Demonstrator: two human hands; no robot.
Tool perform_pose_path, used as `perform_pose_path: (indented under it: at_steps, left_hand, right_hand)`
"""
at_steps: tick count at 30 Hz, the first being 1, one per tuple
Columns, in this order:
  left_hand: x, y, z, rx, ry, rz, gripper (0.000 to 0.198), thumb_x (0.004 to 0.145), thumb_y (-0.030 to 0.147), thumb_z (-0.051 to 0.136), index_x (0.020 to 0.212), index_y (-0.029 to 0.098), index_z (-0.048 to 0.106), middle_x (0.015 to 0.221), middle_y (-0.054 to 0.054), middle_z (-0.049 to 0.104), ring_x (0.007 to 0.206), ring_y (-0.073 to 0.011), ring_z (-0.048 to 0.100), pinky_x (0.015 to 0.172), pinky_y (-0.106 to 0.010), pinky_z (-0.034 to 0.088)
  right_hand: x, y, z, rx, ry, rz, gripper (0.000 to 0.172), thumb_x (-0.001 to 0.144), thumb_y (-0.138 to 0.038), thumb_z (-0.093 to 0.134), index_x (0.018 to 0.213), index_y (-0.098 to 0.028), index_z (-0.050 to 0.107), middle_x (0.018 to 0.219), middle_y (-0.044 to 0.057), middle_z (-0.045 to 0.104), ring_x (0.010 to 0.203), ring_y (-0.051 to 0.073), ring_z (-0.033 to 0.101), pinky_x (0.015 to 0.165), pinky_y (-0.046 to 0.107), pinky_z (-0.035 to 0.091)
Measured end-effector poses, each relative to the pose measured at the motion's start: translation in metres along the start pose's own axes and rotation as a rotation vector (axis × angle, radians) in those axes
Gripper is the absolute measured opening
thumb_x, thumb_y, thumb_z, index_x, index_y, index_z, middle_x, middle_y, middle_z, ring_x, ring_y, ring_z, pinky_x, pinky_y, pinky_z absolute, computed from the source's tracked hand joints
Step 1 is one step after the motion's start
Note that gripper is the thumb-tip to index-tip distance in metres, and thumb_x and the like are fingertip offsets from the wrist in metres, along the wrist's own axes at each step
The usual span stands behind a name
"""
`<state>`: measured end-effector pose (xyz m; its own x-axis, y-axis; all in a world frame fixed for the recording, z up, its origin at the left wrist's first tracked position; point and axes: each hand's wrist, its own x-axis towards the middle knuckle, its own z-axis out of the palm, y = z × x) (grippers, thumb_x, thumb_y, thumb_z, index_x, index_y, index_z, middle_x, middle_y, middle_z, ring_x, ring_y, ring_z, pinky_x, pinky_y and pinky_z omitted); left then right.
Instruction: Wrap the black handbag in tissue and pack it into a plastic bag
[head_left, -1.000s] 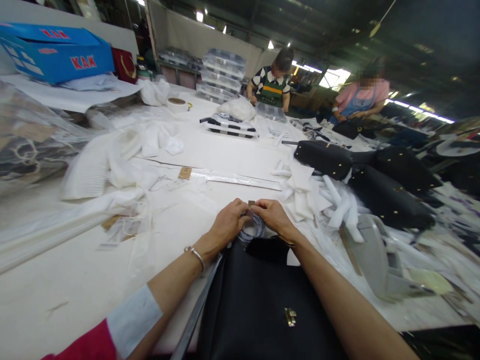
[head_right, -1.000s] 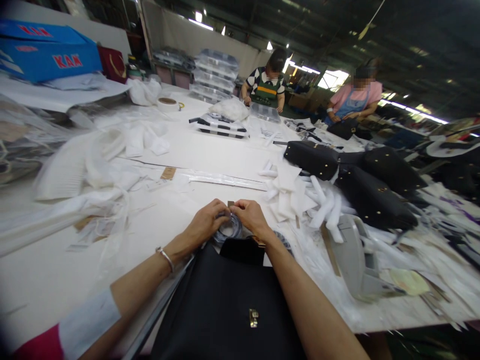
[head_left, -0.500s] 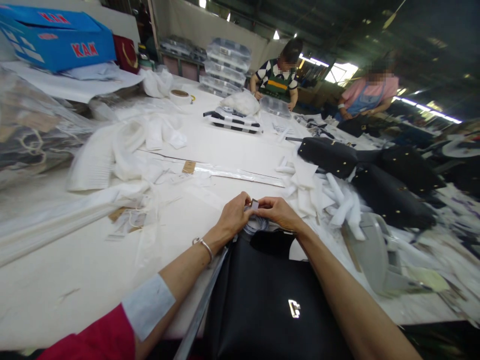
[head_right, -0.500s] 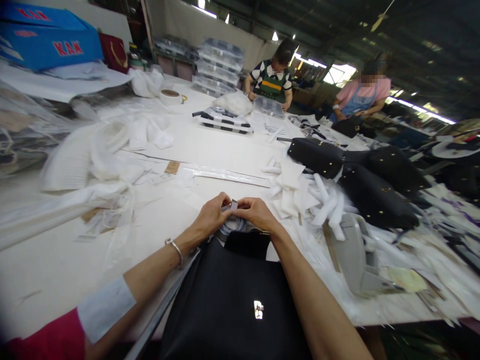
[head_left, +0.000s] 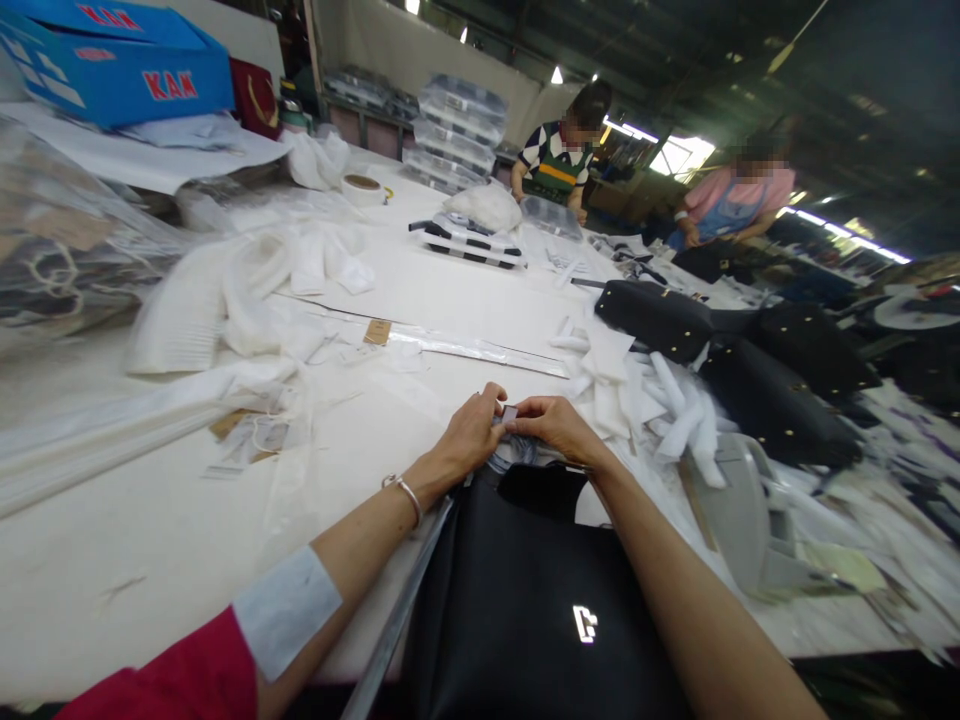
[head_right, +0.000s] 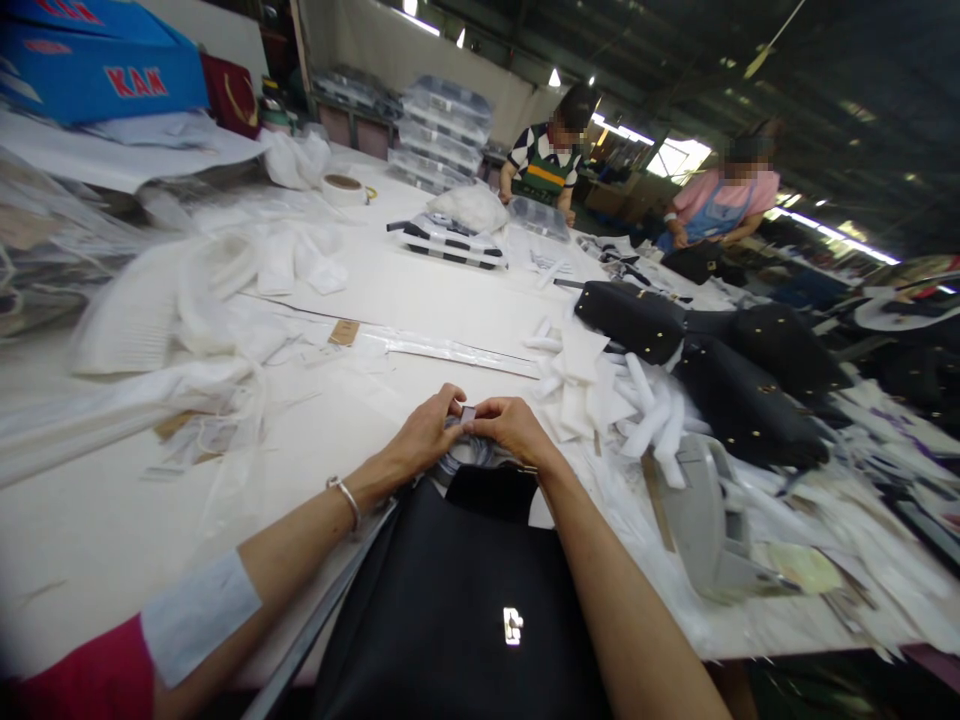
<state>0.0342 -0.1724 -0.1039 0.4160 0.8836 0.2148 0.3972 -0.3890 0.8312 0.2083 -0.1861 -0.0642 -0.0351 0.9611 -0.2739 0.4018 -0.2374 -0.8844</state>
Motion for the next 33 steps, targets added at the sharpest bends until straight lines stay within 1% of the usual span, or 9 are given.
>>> perform_pose_path:
  at_steps: [3,8,12,16,20,24,27,30,33]
  left_hand:
    - [0.000,-0.001,0.001,-0.016,0.003,0.010,0.035,0.080,0.016,0.060,0.110,0.023,0.043,0.092,0.000,0.060,0.087,-0.0176,0.060,0.080,-0.032,0.048]
    - [0.001,-0.003,0.002,-0.049,0.014,0.013,0.038,0.080,0.016,0.060,0.113,0.022,0.042,0.092,0.000,0.060,0.088,-0.0179,0.060,0.083,-0.033,0.048]
    - [0.001,-0.002,0.002,-0.068,0.011,-0.004,0.044,0.077,0.014,0.061,0.115,0.023,0.042,0.092,0.000,0.061,0.089,-0.0181,0.062,0.085,-0.033,0.048]
    - [0.002,-0.001,0.001,-0.075,-0.002,-0.027,0.048,0.075,0.012,0.061,0.118,0.023,0.041,0.094,0.000,0.062,0.092,-0.0184,0.062,0.087,-0.033,0.049]
    - [0.002,-0.001,-0.001,-0.074,-0.023,-0.034,0.050,0.076,0.011,0.061,0.121,0.021,0.041,0.095,-0.002,0.063,0.095,-0.0196,0.062,0.089,-0.034,0.048]
    - [0.002,-0.003,0.000,-0.074,-0.035,-0.016,0.054,0.077,0.013,0.061,0.125,0.021,0.039,0.096,-0.002,0.062,0.097,-0.0204,0.061,0.091,-0.036,0.048]
    - [0.000,-0.005,0.001,-0.070,-0.008,0.020,0.054,0.076,0.012,0.061,0.124,0.021,0.040,0.107,-0.004,0.057,0.099,-0.0194,0.059,0.091,-0.035,0.048]
    - [-0.002,-0.004,-0.001,-0.031,0.019,0.083,0.043,0.077,0.011,0.059,0.116,0.024,0.047,0.115,-0.004,0.050,0.095,-0.0167,0.057,0.087,-0.032,0.049]
    - [-0.003,-0.001,-0.004,0.006,-0.004,0.111,0.028,0.079,0.012,0.058,0.104,0.024,0.055,0.109,-0.002,0.050,0.092,-0.0154,0.057,0.087,-0.030,0.049]
  right_hand:
    - [0.000,0.000,0.000,-0.017,0.007,0.008,0.032,0.056,-0.038,0.083,0.074,-0.014,0.072,0.061,-0.002,0.063,0.055,0.011,0.053,0.054,0.023,0.041]
    - [0.002,0.004,-0.005,-0.155,-0.007,-0.106,0.027,0.067,-0.041,0.075,0.076,-0.014,0.075,0.065,0.000,0.066,0.058,0.012,0.054,0.054,0.023,0.040]
    - [0.006,0.000,-0.010,-0.303,-0.092,-0.172,0.024,0.073,-0.037,0.068,0.084,-0.017,0.076,0.072,0.000,0.070,0.065,0.014,0.059,0.061,0.024,0.044]
    - [0.010,-0.010,-0.012,-0.455,-0.144,-0.211,0.021,0.075,-0.033,0.064,0.083,-0.018,0.076,0.072,0.000,0.070,0.067,0.015,0.060,0.062,0.024,0.044]
    - [0.014,-0.017,-0.012,-0.493,-0.176,-0.171,0.019,0.072,-0.032,0.064,0.077,-0.017,0.075,0.069,-0.001,0.069,0.065,0.014,0.058,0.063,0.024,0.044]
    - [0.018,-0.019,-0.013,-0.347,-0.195,-0.047,0.022,0.064,-0.034,0.071,0.077,-0.015,0.073,0.062,-0.002,0.064,0.056,0.011,0.051,0.055,0.023,0.038]
    - [0.020,-0.019,-0.015,-0.235,-0.209,0.058,0.029,0.059,-0.036,0.077,0.075,-0.013,0.071,0.055,-0.004,0.056,0.050,0.008,0.043,0.050,0.022,0.032]
    - [0.021,-0.021,-0.017,-0.215,-0.230,0.084,0.032,0.057,-0.040,0.080,0.067,-0.013,0.067,0.051,-0.006,0.050,0.048,0.007,0.038,0.048,0.022,0.029]
    - [0.022,-0.023,-0.016,-0.289,-0.238,0.059,0.036,0.061,-0.047,0.076,0.058,-0.015,0.060,0.048,-0.006,0.045,0.047,0.007,0.035,0.047,0.023,0.027]
